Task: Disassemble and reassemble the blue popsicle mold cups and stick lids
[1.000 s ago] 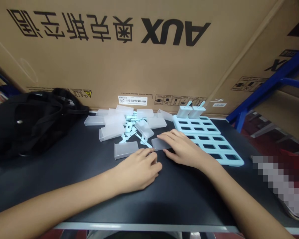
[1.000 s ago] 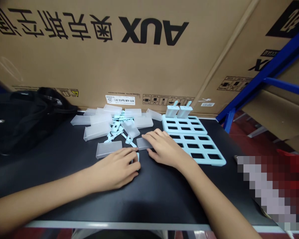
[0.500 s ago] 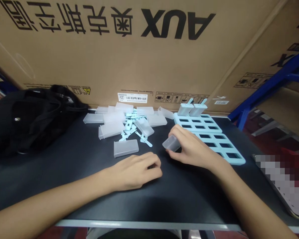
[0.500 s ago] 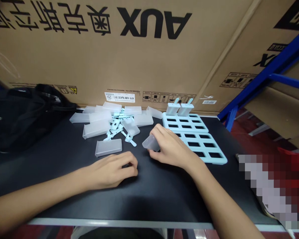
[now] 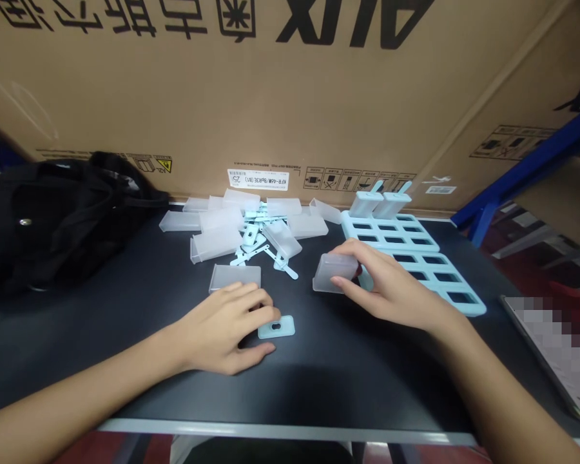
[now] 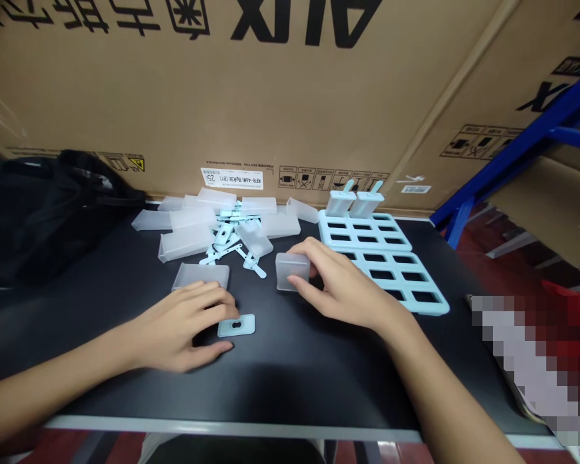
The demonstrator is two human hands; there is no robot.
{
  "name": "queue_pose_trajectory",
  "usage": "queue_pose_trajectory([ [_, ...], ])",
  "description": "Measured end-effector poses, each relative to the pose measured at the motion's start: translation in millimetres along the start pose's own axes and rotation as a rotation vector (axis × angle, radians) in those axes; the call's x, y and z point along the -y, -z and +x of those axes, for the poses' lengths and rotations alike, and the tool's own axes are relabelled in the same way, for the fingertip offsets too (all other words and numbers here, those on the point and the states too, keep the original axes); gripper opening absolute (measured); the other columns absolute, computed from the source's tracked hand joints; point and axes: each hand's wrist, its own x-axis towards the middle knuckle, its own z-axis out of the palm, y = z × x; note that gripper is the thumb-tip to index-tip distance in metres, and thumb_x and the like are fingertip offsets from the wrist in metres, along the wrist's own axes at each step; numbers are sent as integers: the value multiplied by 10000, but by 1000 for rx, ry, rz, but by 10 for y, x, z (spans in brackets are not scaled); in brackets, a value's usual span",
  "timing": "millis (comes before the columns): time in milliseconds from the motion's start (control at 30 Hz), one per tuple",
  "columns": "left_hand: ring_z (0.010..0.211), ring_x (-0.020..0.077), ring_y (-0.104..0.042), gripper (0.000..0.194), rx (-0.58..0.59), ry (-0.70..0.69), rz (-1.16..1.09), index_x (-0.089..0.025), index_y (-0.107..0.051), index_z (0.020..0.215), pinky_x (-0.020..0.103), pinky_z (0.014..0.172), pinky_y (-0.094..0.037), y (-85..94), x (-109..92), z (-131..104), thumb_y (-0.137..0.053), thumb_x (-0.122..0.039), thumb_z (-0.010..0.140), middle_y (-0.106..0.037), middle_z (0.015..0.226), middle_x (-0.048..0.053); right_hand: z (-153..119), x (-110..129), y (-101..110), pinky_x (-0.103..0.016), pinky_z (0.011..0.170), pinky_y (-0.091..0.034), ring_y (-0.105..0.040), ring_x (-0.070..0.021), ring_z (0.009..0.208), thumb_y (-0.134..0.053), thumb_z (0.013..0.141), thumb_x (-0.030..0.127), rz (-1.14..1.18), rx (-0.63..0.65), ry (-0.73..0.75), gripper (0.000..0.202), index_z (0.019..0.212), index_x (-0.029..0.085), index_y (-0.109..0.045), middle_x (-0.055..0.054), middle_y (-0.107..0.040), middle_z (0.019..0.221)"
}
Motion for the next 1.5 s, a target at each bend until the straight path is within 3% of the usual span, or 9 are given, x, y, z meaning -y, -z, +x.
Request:
queue_pose_trajectory([
  [133,925,209,-590,207,-23,12,1,-228,-575,1105,353,843,-418,-29,-3,57,-591,-301,912,-652,1022,30,5,54,-29,-307,788,-537,-638,-201,989,-581,926,299,70,-2,42,361,1279,276,-507,-53,-632,1193],
  [433,972,237,-599,356,-147,100,16,-217,-537,1080,388,894,-380,-57,-4,172,-672,-466,864,-659,990,26,28,171,-139,-284,785,-557,-646,-170,935,-602,891,198,149,-5,143,438,1307,293,-502,-30,-647,1125],
  [667,963,216,-608,263,-149,112,-37,-227,-510,1053,381,905,-357,-45,20,146,-653,-341,863,-666,999,6,41,208,-239,-267,764,-544,-632,-152,899,-595,900,201,164,57,160,408,1296,253,-511,-31,-649,1086],
  [1100,935,201,-610,284,-169,129,-67,-229,-489,1029,378,927,-365,-71,44,150,-679,-367,869,-662,983,-14,93,316,-321,-247,654,-490,-597,-116,751,-566,925,206,112,59,236,290,1204,198,-492,-17,-621,934],
  [1267,933,193,-617,288,-168,131,-81,-227,-477,1025,378,933,-367,-76,42,146,-680,-360,870,-668,995,-21,82,318,-333,-267,673,-505,-606,-121,755,-542,923,181,32,42,267,490,1394,196,-404,-39,-646,1029],
  [1500,915,194,-618,274,-185,123,-75,-222,-455,975,382,915,-381,-78,35,152,-670,-351,864,-649,950,-15,109,321,-327,-239,586,-433,-566,-127,759,-484,914,131,-62,89,366,587,1485,245,-409,-12,-586,908],
])
